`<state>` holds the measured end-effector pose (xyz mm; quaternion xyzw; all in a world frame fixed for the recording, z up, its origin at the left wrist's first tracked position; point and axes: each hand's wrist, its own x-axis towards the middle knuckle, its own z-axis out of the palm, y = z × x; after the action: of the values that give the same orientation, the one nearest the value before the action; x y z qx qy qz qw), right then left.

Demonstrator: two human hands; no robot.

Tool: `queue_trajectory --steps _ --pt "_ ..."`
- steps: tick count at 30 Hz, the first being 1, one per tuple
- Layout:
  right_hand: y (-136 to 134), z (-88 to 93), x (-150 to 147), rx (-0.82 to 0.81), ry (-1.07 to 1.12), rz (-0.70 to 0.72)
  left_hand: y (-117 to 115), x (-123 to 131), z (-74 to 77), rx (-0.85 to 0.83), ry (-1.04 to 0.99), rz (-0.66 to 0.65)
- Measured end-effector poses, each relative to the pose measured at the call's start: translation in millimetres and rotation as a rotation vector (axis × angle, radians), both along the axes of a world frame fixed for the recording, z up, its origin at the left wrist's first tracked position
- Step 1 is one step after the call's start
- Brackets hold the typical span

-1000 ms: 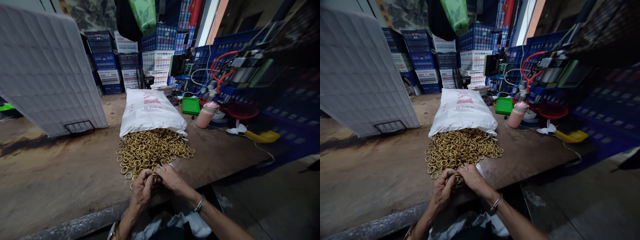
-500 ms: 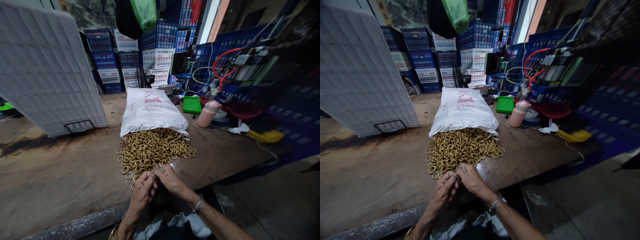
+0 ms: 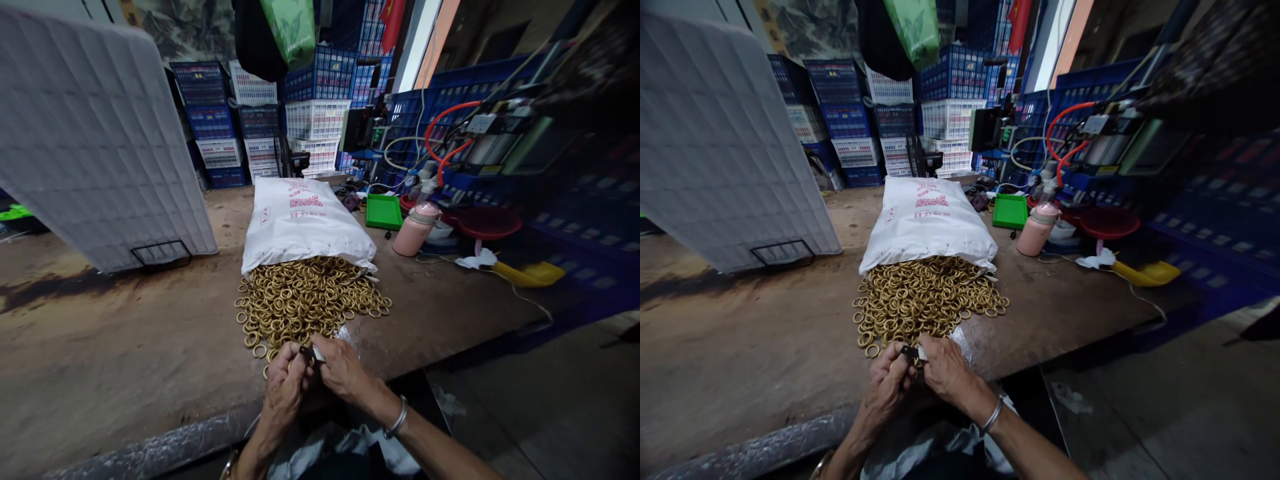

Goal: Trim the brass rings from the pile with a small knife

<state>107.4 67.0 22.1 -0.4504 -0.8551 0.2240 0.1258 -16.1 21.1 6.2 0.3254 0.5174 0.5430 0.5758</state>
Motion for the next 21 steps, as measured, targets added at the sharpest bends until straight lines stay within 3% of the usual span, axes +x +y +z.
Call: queue_trajectory --steps 4,7,10,15,21 --pt "11.0 -0.9 1.6 -0.001 -0.148 -0.100 -15.5 -1.6 19.7 0.013 -0.003 -0.091" --pt "17.0 -1.3 -4.2 0.036 -0.158 -0.117 -29.0 -5.7 29.4 -0.032 -0.181 -0.129" --pt "17.6 0.0 -22.6 0.113 -0.105 0.005 -39.0 -17.1 25.8 -0.068 -0.355 -0.042" --pt "12.6 3.5 -70.9 0.184 -0.160 0.180 -59.9 -50.9 14.1 -0.055 -0.420 0.160" --pt "8.0 3.6 -114.3 0.260 -0.335 0.264 -78.0 -86.8 2.6 -0.151 -0.585 0.324"
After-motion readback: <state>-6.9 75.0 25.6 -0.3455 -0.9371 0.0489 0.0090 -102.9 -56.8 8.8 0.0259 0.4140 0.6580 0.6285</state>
